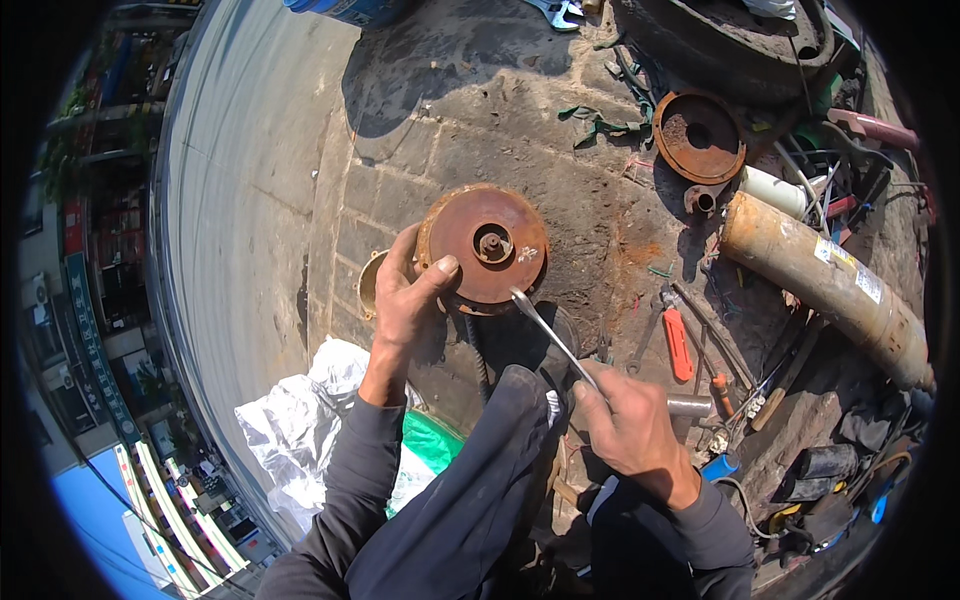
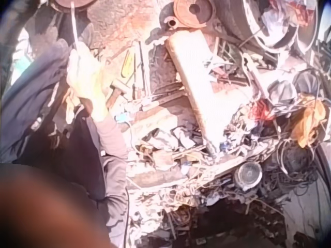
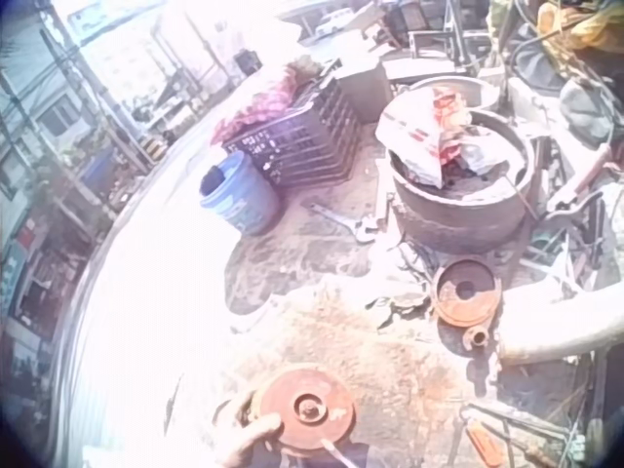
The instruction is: The person uses a wrench and hammer to loosen and remove a circular metal component from a cylindrical motor assembly. They repeatedly strike the tool with the hammer to dislodge the part, then inspect the exposed interior.
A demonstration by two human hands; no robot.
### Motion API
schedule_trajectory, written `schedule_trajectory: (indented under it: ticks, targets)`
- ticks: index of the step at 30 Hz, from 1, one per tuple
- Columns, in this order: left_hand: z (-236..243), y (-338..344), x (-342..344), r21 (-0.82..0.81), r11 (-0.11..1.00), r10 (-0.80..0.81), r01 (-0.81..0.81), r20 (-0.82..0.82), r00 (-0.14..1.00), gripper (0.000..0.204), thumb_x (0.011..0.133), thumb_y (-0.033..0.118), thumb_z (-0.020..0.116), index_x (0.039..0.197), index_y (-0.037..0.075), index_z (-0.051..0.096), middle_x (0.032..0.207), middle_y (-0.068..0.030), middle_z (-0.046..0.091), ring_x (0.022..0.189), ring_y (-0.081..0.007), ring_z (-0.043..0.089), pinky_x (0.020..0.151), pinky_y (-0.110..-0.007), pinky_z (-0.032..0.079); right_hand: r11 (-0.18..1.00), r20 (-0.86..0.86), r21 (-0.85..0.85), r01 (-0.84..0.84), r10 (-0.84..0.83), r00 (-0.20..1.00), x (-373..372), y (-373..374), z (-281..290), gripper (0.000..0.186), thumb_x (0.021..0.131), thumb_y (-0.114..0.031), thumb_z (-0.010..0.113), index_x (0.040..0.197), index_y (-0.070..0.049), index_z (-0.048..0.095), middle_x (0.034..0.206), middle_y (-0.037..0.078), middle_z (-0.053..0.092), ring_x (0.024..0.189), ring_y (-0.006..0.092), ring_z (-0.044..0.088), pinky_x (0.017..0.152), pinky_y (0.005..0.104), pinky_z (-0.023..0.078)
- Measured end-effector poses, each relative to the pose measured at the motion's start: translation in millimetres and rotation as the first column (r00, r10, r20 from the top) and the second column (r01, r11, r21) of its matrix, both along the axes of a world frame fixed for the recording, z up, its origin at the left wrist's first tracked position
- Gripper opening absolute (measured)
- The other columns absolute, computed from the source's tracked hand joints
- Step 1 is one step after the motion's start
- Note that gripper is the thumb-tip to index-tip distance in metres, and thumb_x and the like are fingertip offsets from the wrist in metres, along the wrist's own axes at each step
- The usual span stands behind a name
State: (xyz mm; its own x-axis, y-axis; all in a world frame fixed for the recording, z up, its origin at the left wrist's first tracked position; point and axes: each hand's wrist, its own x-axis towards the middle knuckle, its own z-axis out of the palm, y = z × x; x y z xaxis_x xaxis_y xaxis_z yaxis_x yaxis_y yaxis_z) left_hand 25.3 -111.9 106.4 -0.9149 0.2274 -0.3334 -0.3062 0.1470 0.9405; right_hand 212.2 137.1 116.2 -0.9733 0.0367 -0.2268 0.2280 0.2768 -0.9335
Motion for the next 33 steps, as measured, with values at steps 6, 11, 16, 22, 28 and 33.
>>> schedule_trajectory:
  ticks: [6,11,16,22,28,33]
  targets:
    - [-1,-5,1,-0.014,1.0,-0.018,0.018,-0.025,1.0,0.069,0.095,0.017,0.078,0.149,-0.01,0.045,0.128,-0.0162,0.067,0.11,-0.0188,0.069,0.093,-0.031,0.056,1.0,-0.009,-0.015,0.017,-0.017,1.0,-3,-1,0,0.024,0.1,-0.009,0.068,0.119,0.006,0.07,0.082,0.024,0.071,0.072,0.0385,0.073,0.064,0.0408,0.055]
    - [0,-7,3,-0.014,0.999,-0.029,0.029,-0.011,1.0,0.067,0.096,0.017,0.078,0.148,-0.01,0.046,0.126,-0.0149,0.069,0.106,-0.0165,0.069,0.09,-0.03,0.056,1.0,-0.012,-0.02,0.012,-0.012,1.0,-5,-3,-2,0.023,0.1,-0.009,0.068,0.118,0.006,0.07,0.082,0.025,0.071,0.071,0.0387,0.073,0.064,0.0411,0.055]
    - [0,-8,3,-0.036,0.999,-0.037,0.037,0.005,0.999,0.065,0.097,0.016,0.077,0.148,-0.009,0.046,0.124,-0.0148,0.069,0.104,-0.0159,0.07,0.088,-0.029,0.056,1.0,-0.002,-0.02,0.011,-0.011,1.0,-6,-5,-3,0.023,0.1,-0.008,0.067,0.118,0.006,0.07,0.083,0.025,0.071,0.072,0.0392,0.073,0.064,0.0415,0.055]
    - [0,-7,3,-0.029,0.999,-0.023,0.023,0.018,1.0,0.064,0.097,0.015,0.077,0.149,-0.008,0.045,0.122,-0.0149,0.07,0.099,-0.0161,0.071,0.083,-0.028,0.058,1.0,0.012,-0.024,0.01,-0.01,1.0,-6,-7,-6,0.023,0.1,-0.009,0.068,0.118,0.005,0.07,0.084,0.025,0.071,0.073,0.0391,0.073,0.064,0.0413,0.055]
    - [2,-1,4,-0.031,0.999,-0.009,0.01,0.021,1.0,0.064,0.094,0.017,0.079,0.146,-0.01,0.05,0.117,-0.0108,0.069,0.096,-0.0133,0.067,0.083,-0.027,0.054,0.999,-0.007,-0.03,0.037,-0.037,0.999,-7,-7,-7,0.026,0.098,-0.011,0.071,0.121,0.0,0.07,0.08,0.022,0.071,0.07,0.0409,0.072,0.06,0.0457,0.055]
    - [5,6,6,-0.036,0.999,0.005,-0.004,0.017,1.0,0.064,0.093,0.018,0.08,0.143,-0.01,0.052,0.112,-0.0073,0.068,0.091,-0.0104,0.064,0.079,-0.024,0.052,1.0,0.014,-0.021,0.022,-0.022,1.0,-7,-5,-4,0.025,0.099,-0.01,0.069,0.121,0.001,0.07,0.082,0.023,0.071,0.072,0.0406,0.073,0.063,0.0442,0.055]
